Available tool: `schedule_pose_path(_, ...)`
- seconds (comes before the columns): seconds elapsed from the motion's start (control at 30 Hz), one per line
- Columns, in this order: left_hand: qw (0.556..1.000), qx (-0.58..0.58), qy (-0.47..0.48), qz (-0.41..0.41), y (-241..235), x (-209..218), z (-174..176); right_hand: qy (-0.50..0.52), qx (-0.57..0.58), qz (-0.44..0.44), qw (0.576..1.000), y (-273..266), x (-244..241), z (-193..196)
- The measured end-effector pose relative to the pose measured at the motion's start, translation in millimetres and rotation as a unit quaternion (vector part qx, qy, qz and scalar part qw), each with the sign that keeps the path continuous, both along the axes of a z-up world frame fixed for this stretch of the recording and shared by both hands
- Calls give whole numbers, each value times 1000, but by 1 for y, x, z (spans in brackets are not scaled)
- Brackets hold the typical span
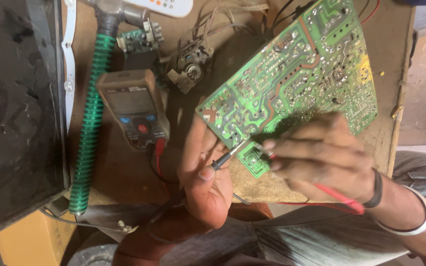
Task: The person uses a multimeter to test various points on a green circuit board. They move the probes across different components and solder points, occasionally adjusting the board's position on the workbench.
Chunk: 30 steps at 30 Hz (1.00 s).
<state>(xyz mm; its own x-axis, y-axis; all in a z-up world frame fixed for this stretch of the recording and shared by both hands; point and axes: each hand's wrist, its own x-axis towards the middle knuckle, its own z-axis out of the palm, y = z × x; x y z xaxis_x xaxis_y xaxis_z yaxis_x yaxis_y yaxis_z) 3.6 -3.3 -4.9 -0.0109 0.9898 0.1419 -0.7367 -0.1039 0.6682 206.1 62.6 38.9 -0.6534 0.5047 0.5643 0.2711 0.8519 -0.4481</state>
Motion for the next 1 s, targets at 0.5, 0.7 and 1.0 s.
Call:
schedule_pose_path(0.5,999,-23,19,22,-5,4,-1,-24,-28,-109,993,6,18,13)
schedule_pose_path(0.7,998,-58,-14,32,-3,7,2,-50,-10,-127,991,13,11,22)
schedule_pose_path(1.0,997,-66,-17,37,-3,8,2,73,-2,-129,989,25,22,9)
